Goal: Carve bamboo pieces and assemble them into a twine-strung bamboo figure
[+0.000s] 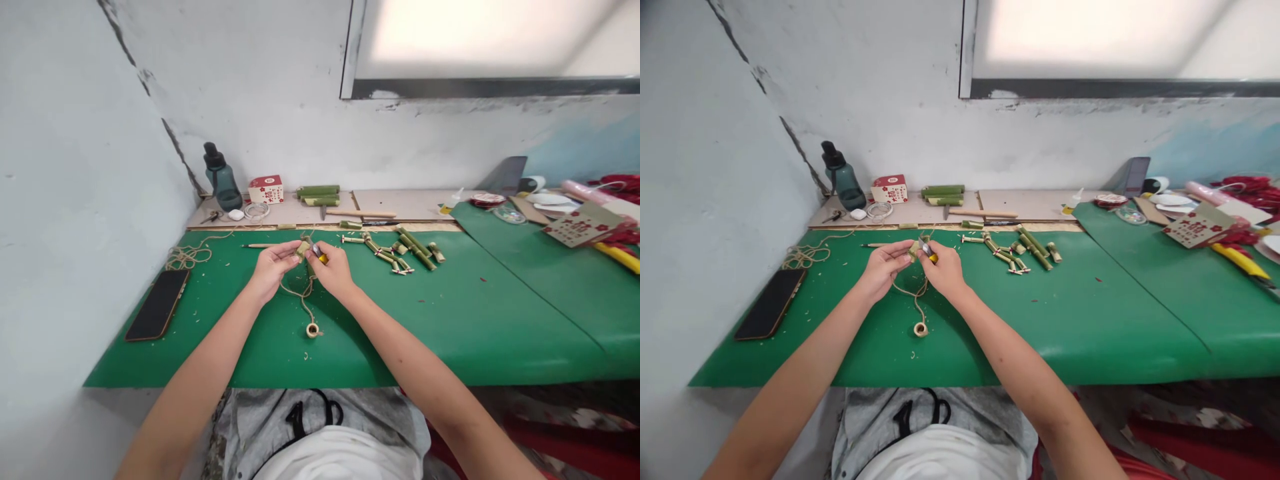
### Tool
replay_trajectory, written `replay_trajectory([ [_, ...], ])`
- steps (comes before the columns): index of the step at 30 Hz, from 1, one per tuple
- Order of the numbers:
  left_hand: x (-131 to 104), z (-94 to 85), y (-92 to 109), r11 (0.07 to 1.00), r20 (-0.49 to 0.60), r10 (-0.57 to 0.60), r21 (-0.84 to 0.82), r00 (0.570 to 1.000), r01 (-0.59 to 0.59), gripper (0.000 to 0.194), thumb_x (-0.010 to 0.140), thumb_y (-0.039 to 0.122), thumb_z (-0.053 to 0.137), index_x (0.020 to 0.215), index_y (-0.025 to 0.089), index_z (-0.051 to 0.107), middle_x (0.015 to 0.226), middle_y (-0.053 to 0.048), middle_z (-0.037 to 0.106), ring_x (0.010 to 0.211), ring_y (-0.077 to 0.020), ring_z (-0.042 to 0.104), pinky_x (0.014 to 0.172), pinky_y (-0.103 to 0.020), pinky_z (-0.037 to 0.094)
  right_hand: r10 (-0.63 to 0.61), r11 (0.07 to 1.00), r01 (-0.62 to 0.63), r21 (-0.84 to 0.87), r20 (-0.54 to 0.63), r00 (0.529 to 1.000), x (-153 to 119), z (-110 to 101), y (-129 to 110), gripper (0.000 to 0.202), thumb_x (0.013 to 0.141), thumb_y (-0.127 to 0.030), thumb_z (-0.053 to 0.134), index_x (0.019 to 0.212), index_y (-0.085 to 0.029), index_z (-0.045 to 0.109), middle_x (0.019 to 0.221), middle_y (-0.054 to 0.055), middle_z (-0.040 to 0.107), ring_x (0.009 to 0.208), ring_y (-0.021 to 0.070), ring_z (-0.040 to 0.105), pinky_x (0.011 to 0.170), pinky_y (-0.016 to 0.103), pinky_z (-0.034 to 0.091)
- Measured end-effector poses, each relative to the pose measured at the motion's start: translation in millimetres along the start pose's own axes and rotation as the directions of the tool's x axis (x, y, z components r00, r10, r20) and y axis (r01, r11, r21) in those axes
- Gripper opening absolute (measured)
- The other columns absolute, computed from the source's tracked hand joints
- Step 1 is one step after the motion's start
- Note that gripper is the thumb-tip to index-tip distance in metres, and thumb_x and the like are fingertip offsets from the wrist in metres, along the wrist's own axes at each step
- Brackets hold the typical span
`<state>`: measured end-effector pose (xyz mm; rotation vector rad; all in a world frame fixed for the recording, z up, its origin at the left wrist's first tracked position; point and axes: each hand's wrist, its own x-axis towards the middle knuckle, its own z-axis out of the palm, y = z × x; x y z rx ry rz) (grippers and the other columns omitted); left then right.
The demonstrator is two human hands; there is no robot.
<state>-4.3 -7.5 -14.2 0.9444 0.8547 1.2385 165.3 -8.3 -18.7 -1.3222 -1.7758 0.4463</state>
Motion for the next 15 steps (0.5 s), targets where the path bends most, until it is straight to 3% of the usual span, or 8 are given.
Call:
replay_trajectory([
  [4, -1, 1.0, 1, 1.000, 0.012, 0.001, 0.007, 1.000, -0.001, 0.049, 0.058, 0.023, 0.094, 0.104, 0.016, 0.080, 0.111, -0.013, 0.079, 0.101, -0.0251, 0.075, 0.095, -0.038, 0.058, 0.046, 0.998, -0.051, -0.036, -0.118, 0.992, 5, -7, 10, 0.028, 0.094, -0.040, 0.047, 0.072, -0.022, 0.049, 0.066, -0.002, 0.055, 0.061, 0.0136, 0.045, 0.062, 0.025, 0.034],
  [7, -1, -0.1, 1, 1.000, -0.002, 0.018, 0.024, 1.000, -0.018, 0.048, 0.057, 0.023, 0.093, 0.102, 0.017, 0.080, 0.110, -0.012, 0.079, 0.101, -0.0245, 0.075, 0.088, -0.033, 0.059, 0.106, 0.975, -0.135, -0.174, -0.166, 0.980, 11, -21, 22, 0.026, 0.095, -0.040, 0.047, 0.078, -0.022, 0.056, 0.070, 0.001, 0.060, 0.064, 0.0160, 0.049, 0.062, 0.026, 0.033],
  [11, 1, -3.8, 0, 0.998, -0.038, 0.027, 0.050, 0.999, -0.025, 0.049, 0.058, 0.026, 0.093, 0.104, 0.016, 0.078, 0.112, -0.013, 0.079, 0.102, -0.0246, 0.075, 0.084, -0.031, 0.059, 0.274, 0.863, -0.278, -0.423, -0.072, 0.959, 19, -41, 42, 0.022, 0.092, -0.035, 0.054, 0.099, -0.021, 0.068, 0.092, 0.010, 0.073, 0.078, 0.0237, 0.063, 0.064, 0.029, 0.035],
  [15, 0, -3.8, 1, 0.997, -0.047, 0.042, 0.061, 0.998, -0.039, 0.053, 0.059, 0.030, 0.095, 0.107, 0.015, 0.077, 0.118, -0.014, 0.077, 0.105, -0.0250, 0.074, 0.081, -0.029, 0.058, 0.346, 0.794, -0.287, -0.536, 0.010, 0.938, 21, -46, 54, 0.035, 0.091, -0.033, 0.056, 0.121, -0.018, 0.068, 0.112, 0.016, 0.074, 0.097, 0.0307, 0.068, 0.074, 0.034, 0.043],
])
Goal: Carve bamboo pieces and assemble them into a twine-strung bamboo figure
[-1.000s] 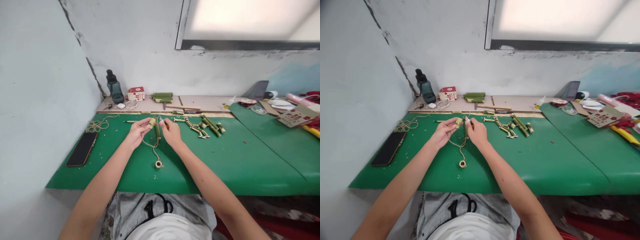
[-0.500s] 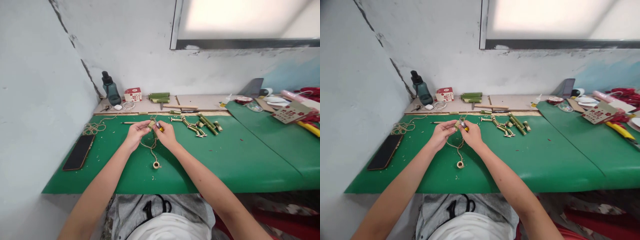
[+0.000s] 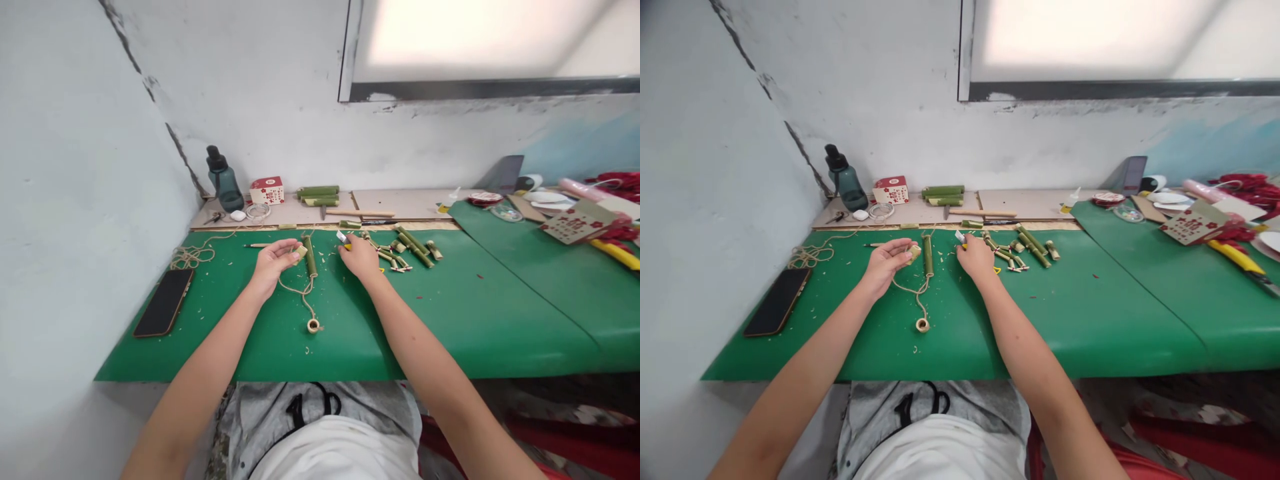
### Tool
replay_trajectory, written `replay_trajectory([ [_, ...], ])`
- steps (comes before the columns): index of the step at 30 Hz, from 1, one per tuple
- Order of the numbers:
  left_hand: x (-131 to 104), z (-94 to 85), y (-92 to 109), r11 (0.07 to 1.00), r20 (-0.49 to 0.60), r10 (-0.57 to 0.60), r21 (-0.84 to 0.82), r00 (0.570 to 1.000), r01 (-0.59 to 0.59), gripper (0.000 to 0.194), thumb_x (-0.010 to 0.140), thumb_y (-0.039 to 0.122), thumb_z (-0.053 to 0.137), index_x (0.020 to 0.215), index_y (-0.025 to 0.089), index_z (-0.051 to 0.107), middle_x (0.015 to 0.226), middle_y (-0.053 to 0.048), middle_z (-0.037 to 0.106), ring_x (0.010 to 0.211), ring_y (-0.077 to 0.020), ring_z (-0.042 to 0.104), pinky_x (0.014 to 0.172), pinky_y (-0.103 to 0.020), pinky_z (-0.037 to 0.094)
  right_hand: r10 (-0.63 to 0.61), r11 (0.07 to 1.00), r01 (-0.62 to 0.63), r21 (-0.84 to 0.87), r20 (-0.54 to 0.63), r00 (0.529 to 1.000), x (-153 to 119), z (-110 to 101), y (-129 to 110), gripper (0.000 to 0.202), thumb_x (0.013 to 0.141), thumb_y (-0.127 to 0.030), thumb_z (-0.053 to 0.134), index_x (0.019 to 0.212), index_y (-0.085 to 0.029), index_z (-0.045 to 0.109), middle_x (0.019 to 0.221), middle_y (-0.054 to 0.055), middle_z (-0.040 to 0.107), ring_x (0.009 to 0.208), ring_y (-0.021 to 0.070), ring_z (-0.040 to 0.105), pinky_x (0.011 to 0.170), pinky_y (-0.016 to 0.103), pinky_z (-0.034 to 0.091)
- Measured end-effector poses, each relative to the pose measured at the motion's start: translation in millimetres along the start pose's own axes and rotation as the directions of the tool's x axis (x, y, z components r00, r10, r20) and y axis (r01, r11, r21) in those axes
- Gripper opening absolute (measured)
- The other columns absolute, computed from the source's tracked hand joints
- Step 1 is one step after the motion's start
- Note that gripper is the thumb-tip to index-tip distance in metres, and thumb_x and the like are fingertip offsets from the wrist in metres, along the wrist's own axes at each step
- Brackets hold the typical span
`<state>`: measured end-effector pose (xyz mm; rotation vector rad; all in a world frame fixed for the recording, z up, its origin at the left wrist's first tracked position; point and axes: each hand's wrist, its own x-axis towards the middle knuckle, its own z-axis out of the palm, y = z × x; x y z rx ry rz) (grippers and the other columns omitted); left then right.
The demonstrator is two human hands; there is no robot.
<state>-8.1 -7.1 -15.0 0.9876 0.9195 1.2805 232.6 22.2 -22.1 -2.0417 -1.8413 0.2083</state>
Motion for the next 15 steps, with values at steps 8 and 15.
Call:
replay_trajectory([
  [8, -6, 4.2, 3, 0.996, 0.070, 0.013, 0.089, 0.997, -0.019, 0.045, 0.068, 0.036, 0.089, 0.107, 0.016, 0.078, 0.117, -0.013, 0.077, 0.099, -0.0219, 0.074, 0.077, -0.027, 0.058, -0.223, 0.974, 0.226, 0.026, -0.096, 0.970, -7, 7, -10, 0.041, 0.091, -0.027, 0.059, 0.128, -0.012, 0.068, 0.125, 0.019, 0.069, 0.120, 0.0357, 0.059, 0.102, 0.045, 0.045],
  [15, -4, 3.0, -2, 0.996, 0.130, 0.049, 0.074, 0.990, -0.059, 0.041, 0.072, 0.035, 0.085, 0.108, 0.018, 0.077, 0.118, -0.012, 0.077, 0.106, -0.0246, 0.073, 0.088, -0.035, 0.059, -0.350, 0.518, 0.139, 0.844, 0.060, 0.935, -24, 12, -40, 0.042, 0.089, -0.054, 0.063, 0.113, -0.021, 0.072, 0.095, 0.006, 0.075, 0.080, 0.0204, 0.068, 0.071, 0.034, 0.055],
])
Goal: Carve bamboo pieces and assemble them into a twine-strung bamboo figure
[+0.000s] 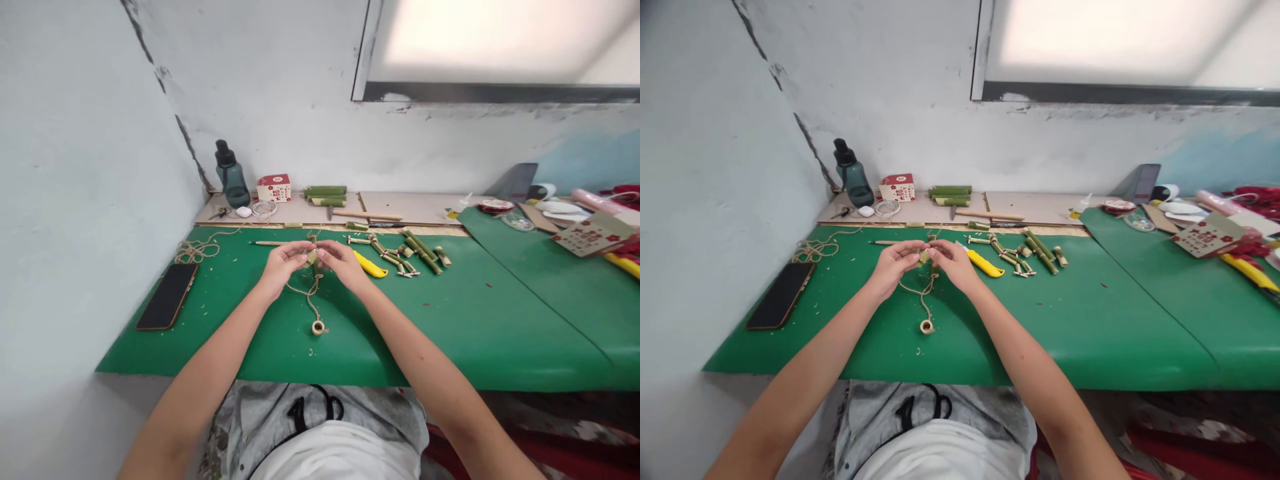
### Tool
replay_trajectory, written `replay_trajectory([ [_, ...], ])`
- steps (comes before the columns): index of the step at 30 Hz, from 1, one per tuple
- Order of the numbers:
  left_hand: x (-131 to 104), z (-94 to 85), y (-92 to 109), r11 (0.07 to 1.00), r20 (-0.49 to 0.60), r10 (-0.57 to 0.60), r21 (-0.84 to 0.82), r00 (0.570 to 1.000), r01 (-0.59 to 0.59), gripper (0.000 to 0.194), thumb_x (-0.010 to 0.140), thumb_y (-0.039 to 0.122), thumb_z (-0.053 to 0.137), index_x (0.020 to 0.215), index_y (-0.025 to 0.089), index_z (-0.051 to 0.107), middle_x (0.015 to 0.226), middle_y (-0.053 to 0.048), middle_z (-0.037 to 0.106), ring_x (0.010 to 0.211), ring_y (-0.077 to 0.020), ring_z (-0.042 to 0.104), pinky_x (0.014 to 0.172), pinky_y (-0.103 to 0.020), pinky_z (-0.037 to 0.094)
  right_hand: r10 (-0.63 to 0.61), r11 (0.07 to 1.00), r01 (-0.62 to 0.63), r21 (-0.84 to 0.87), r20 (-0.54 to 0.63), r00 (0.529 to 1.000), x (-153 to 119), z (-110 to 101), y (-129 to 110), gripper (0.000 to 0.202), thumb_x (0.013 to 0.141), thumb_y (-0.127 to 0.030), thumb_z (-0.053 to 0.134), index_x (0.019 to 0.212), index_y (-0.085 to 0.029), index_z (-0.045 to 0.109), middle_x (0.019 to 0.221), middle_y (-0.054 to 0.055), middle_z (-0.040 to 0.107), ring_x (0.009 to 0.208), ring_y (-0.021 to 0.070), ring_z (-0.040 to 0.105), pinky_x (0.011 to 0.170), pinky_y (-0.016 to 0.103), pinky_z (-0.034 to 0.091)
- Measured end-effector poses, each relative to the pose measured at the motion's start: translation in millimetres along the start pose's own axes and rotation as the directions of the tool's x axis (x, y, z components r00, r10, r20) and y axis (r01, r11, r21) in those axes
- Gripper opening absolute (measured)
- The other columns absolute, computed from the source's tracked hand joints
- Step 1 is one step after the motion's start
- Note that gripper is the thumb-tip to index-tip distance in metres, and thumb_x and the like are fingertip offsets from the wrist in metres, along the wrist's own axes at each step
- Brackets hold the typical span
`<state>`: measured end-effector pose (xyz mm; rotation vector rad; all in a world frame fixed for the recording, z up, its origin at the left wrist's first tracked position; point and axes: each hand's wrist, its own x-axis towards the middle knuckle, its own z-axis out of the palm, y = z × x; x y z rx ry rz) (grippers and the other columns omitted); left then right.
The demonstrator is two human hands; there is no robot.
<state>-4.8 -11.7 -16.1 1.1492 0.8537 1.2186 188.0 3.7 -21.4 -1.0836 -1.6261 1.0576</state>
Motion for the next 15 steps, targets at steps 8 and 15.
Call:
replay_trajectory([
  [8, 3, 2.6, -9, 0.968, 0.012, 0.183, 0.170, 0.983, -0.182, 0.031, 0.076, 0.032, 0.081, 0.103, 0.016, 0.075, 0.111, -0.012, 0.079, 0.104, -0.0243, 0.074, 0.097, -0.042, 0.059, 0.078, 0.949, -0.084, 0.303, 0.033, 0.996, -3, 11, 3, 0.044, 0.071, -0.049, 0.085, 0.103, -0.021, 0.072, 0.087, 0.004, 0.075, 0.075, 0.0168, 0.067, 0.065, 0.028, 0.052],
  [15, -1, 5.9, -13, 0.879, 0.026, 0.306, 0.377, 0.952, -0.293, 0.021, 0.093, 0.028, 0.062, 0.105, 0.019, 0.076, 0.109, -0.009, 0.079, 0.100, -0.0210, 0.074, 0.092, -0.037, 0.060, 0.165, 0.925, -0.150, 0.348, -0.014, 0.986, -4, 17, 1, 0.043, 0.068, -0.048, 0.086, 0.097, -0.021, 0.072, 0.089, 0.004, 0.076, 0.075, 0.0157, 0.068, 0.070, 0.030, 0.054],
])
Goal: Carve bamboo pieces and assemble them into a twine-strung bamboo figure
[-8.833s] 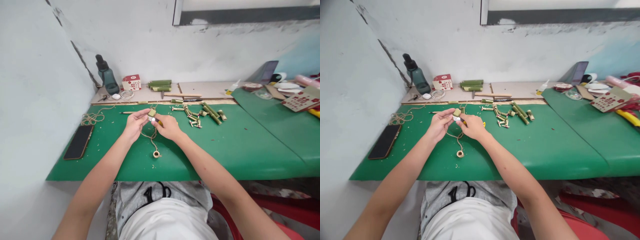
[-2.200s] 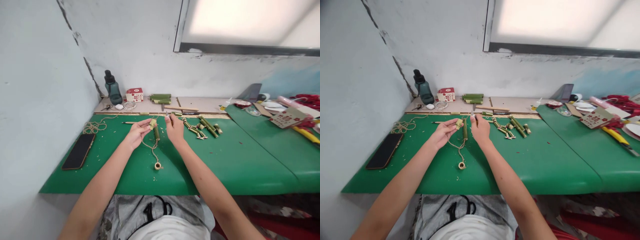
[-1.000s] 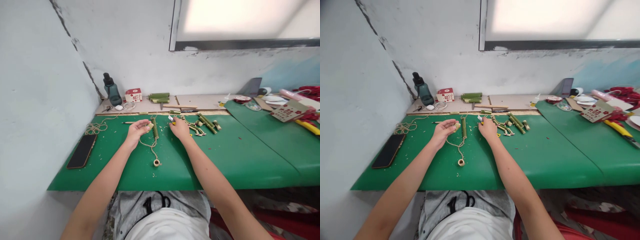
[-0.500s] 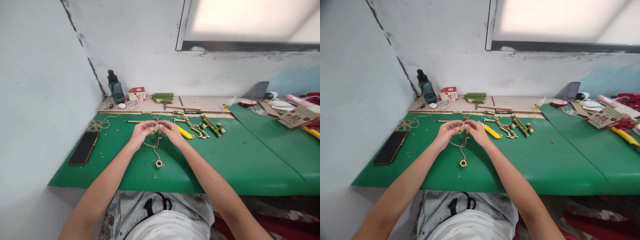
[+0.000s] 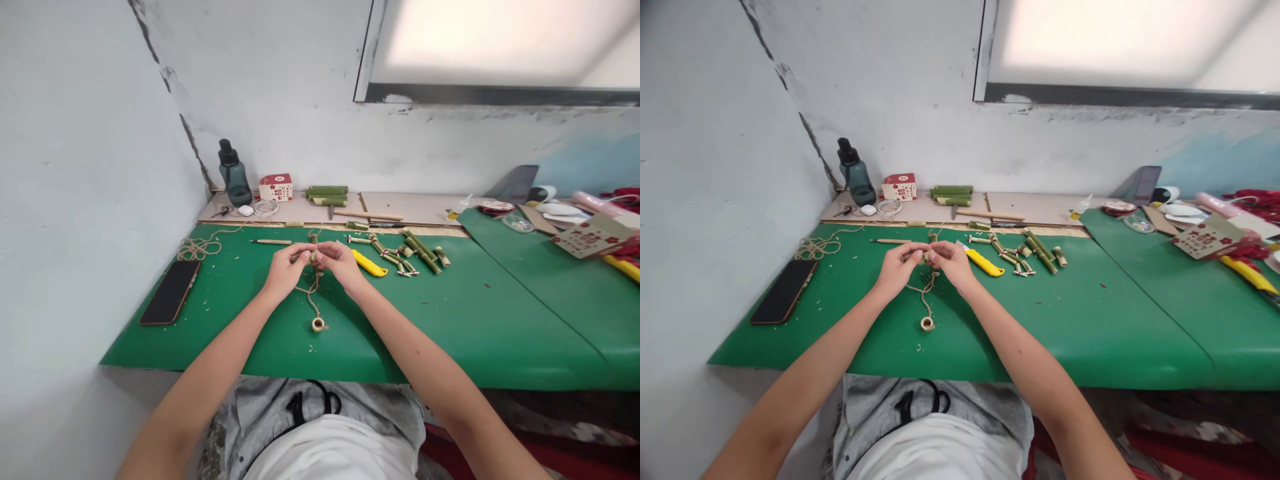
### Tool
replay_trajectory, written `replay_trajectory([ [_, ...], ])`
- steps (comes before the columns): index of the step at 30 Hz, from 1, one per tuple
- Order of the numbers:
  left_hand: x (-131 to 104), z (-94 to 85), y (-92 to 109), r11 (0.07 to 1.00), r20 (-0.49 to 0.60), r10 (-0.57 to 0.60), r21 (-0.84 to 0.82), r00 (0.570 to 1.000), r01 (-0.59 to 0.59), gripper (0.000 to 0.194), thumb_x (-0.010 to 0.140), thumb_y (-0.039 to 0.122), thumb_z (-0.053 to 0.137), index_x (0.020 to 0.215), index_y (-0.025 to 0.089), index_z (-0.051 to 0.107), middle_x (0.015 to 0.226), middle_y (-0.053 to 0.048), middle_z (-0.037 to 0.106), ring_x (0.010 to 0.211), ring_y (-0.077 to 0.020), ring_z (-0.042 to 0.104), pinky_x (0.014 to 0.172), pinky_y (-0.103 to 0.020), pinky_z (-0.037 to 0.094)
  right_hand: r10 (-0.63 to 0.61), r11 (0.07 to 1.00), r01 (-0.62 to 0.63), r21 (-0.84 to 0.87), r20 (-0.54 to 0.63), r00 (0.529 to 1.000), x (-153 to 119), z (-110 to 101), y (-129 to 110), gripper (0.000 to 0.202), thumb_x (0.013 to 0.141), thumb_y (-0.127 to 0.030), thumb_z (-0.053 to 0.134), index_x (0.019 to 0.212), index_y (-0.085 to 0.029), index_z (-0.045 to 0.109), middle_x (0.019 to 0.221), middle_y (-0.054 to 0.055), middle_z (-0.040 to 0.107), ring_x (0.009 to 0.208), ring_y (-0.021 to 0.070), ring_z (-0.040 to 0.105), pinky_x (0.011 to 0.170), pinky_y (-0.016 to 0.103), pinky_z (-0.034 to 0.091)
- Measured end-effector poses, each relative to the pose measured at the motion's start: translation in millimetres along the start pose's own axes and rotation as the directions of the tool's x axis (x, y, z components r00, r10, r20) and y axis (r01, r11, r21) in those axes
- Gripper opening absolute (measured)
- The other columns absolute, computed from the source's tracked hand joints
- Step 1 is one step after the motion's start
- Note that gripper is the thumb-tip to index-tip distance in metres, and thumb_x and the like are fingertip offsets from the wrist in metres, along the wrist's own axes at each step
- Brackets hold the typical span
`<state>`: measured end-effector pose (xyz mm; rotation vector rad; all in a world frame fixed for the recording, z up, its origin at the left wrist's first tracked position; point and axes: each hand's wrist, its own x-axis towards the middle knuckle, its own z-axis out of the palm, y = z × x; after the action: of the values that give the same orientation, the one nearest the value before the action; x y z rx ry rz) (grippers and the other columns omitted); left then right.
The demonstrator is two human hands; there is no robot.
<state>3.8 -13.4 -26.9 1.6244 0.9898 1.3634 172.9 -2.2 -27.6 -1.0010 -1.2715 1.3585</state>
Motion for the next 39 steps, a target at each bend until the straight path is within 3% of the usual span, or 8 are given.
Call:
replay_trajectory([
  [4, -1, -4.0, 1, 0.988, -0.055, 0.042, 0.149, 0.998, -0.034, 0.028, 0.099, 0.024, 0.051, 0.115, 0.022, 0.074, 0.115, -0.007, 0.078, 0.103, -0.0205, 0.074, 0.084, -0.033, 0.062, -0.031, 1.000, 0.031, -0.005, -0.109, 0.994, 1, -1, -4, 0.038, 0.071, -0.047, 0.083, 0.094, -0.021, 0.069, 0.084, 0.002, 0.073, 0.072, 0.0151, 0.068, 0.067, 0.029, 0.054],
  [8, 0, -7.8, -1, 0.980, -0.104, 0.025, 0.201, 0.994, -0.003, 0.028, 0.098, 0.020, 0.052, 0.117, 0.021, 0.071, 0.112, -0.007, 0.078, 0.086, -0.0174, 0.076, 0.080, -0.032, 0.062, -0.068, 0.997, 0.076, 0.021, -0.255, 0.965, 2, -6, -6, 0.036, 0.073, -0.048, 0.080, 0.095, -0.022, 0.067, 0.086, 0.001, 0.071, 0.074, 0.0152, 0.068, 0.067, 0.029, 0.054],
  [14, 2, -1.6, -4, 0.994, -0.056, -0.102, 0.030, 0.993, 0.104, 0.025, 0.092, 0.016, 0.055, 0.109, 0.019, 0.073, 0.109, -0.008, 0.078, 0.082, -0.0174, 0.075, 0.074, -0.031, 0.062, -0.044, 0.998, 0.054, 0.037, -0.219, 0.975, 1, -7, -7, 0.037, 0.072, -0.048, 0.081, 0.096, -0.022, 0.070, 0.086, 0.001, 0.072, 0.073, 0.0148, 0.066, 0.071, 0.030, 0.056],
  [24, 3, -2.2, -12, 0.989, 0.002, -0.149, -0.013, 0.989, 0.149, 0.014, 0.081, 0.025, 0.072, 0.093, 0.018, 0.073, 0.091, -0.006, 0.077, 0.081, -0.0181, 0.073, 0.078, -0.033, 0.060, 0.020, 0.998, -0.009, 0.065, -0.174, 0.985, 0, -12, -8, 0.040, 0.070, -0.047, 0.082, 0.098, -0.021, 0.071, 0.087, 0.002, 0.071, 0.072, 0.0141, 0.064, 0.072, 0.031, 0.056],
  [32, 4, -2.3, -12, 0.989, 0.000, -0.142, -0.041, 0.990, 0.142, 0.016, 0.075, 0.027, 0.078, 0.087, 0.018, 0.073, 0.088, -0.006, 0.076, 0.082, -0.0188, 0.072, 0.080, -0.036, 0.060, 0.073, 0.987, -0.044, 0.154, -0.188, 0.979, 3, -16, -5, 0.037, 0.071, -0.044, 0.081, 0.099, -0.021, 0.072, 0.086, 0.002, 0.072, 0.072, 0.0134, 0.064, 0.074, 0.030, 0.055],
  [39, 4, -2.6, -6, 0.996, -0.071, -0.077, -0.056, 0.995, 0.073, 0.014, 0.076, 0.029, 0.077, 0.084, 0.018, 0.072, 0.086, -0.005, 0.075, 0.079, -0.0177, 0.070, 0.077, -0.034, 0.058, 0.146, 0.959, -0.088, 0.269, -0.204, 0.968, 5, -19, -3, 0.036, 0.067, -0.039, 0.083, 0.096, -0.021, 0.071, 0.083, 0.001, 0.074, 0.069, 0.0132, 0.066, 0.074, 0.030, 0.055],
])
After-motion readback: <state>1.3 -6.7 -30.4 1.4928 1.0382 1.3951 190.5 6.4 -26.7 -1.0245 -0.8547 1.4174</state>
